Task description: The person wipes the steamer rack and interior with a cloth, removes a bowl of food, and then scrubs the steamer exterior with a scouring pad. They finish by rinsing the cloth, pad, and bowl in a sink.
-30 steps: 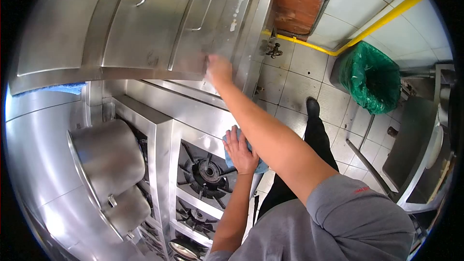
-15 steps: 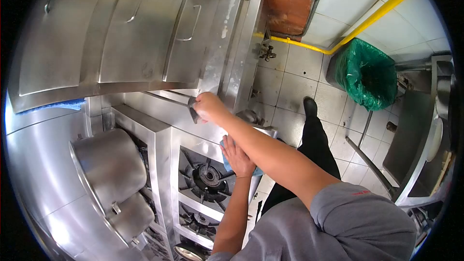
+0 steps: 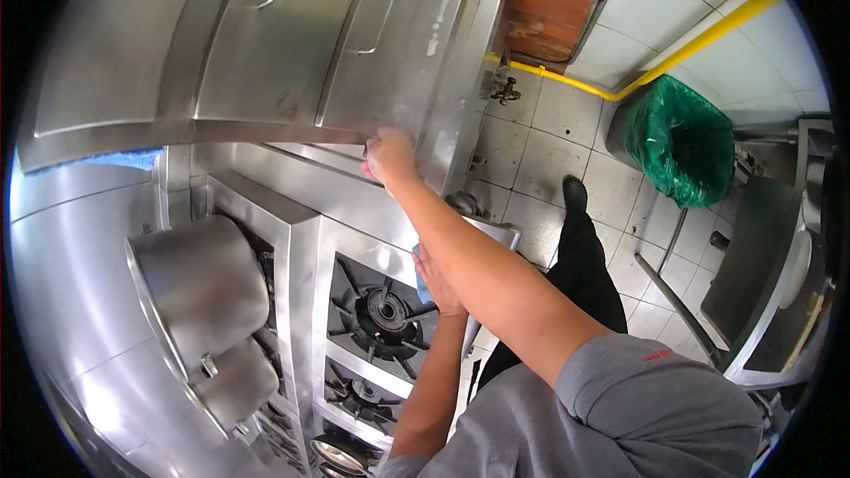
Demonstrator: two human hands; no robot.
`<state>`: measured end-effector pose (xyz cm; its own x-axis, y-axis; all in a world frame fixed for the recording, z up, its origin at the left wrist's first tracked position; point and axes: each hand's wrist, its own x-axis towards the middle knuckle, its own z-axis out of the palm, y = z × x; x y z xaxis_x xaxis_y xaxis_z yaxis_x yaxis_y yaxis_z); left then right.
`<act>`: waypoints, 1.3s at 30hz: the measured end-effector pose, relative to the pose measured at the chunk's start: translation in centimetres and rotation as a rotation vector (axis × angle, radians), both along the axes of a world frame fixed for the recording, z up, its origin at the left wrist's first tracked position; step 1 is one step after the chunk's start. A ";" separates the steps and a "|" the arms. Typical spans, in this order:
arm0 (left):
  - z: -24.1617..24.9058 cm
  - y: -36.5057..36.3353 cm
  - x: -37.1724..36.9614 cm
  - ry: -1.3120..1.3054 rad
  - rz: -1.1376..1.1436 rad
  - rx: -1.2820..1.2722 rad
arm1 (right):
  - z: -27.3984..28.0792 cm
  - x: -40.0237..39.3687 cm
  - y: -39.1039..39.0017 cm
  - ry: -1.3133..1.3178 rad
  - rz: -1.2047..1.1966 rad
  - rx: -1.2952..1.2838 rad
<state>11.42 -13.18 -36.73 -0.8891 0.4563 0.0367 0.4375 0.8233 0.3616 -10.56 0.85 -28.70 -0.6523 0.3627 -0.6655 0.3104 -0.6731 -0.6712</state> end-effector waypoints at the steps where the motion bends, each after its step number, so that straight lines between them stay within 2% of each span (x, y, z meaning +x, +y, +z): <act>1: 0.8 0.6 0.2 -0.008 0.063 0.170 | -1.8 -0.3 -0.7 -0.002 0.009 0.006; 2: 1.6 1.0 0.0 -0.008 0.072 0.179 | -3.6 -0.7 -1.1 0.068 0.018 0.194; 3: 2.5 1.3 -0.4 -0.008 -0.005 0.050 | -5.1 -1.2 -1.2 0.140 0.028 0.380; 4: 3.1 1.4 -0.7 -0.007 -0.078 -0.080 | -4.5 -1.5 -0.3 0.144 0.043 0.385; 6: 3.9 2.1 -0.9 -0.021 -0.040 -0.028 | -3.1 -1.8 1.6 0.122 -0.073 -0.055; 7: 3.9 1.9 -0.8 -0.038 -0.022 0.019 | -2.2 -1.8 1.4 0.127 -0.096 -0.108; 11: 1.5 0.8 -0.6 -0.019 -0.050 -0.056 | 0.3 0.7 -0.6 0.022 0.072 0.066; 13: 2.4 1.2 -0.8 -0.023 -0.056 -0.082 | 0.8 1.4 -0.6 0.024 0.074 -0.120; 14: 2.9 1.3 -0.7 -0.023 -0.051 -0.082 | 0.7 1.1 -0.1 0.025 0.079 -0.120; 17: 4.4 1.8 -1.1 -0.035 -0.058 -0.065 | 0.3 -1.1 1.4 0.061 -0.123 -0.034; 21: 2.5 1.3 -0.9 -0.052 -0.049 -0.059 | -0.4 0.7 -1.4 0.018 -0.087 -0.065; 23: 2.6 1.4 -0.9 -0.047 -0.055 -0.080 | -0.8 0.6 -1.1 0.023 0.101 -0.077; 24: 3.9 1.9 -1.0 -0.051 -0.046 -0.055 | -0.8 -0.1 -0.5 0.029 0.096 -0.074; 26: 4.4 2.1 -0.9 -0.058 -0.036 -0.031 | -1.1 -1.7 1.5 0.103 -0.150 -0.084; 27: 4.1 1.9 -0.9 -0.035 -0.050 -0.034 | -1.2 -2.3 2.3 0.055 -0.016 -0.002; 30: 1.9 1.0 -1.0 -0.022 -0.062 -0.085 | -1.3 -0.6 -1.8 -0.022 -0.132 -0.090; 32: 2.1 1.1 -0.6 -0.036 -0.061 -0.138 | -2.1 0.0 -2.4 0.003 -0.129 -0.076; 34: 4.1 1.9 -0.7 -0.031 -0.041 -0.052 | -2.6 -0.8 -0.8 0.073 -0.206 -0.135; 37: 4.3 2.1 -0.8 -0.025 -0.033 -0.029 | -3.4 -3.7 2.9 0.082 -0.100 0.020; 39: 3.5 1.5 -0.7 -0.019 -0.031 -0.037 | -4.6 -2.5 -0.6 0.111 -0.143 0.025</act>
<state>10.67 -11.71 -33.23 -0.8750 0.4842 0.0028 0.4562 0.8225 0.3395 -13.06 0.26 -33.31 -0.6617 0.4731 -0.5817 0.1354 -0.6876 -0.7133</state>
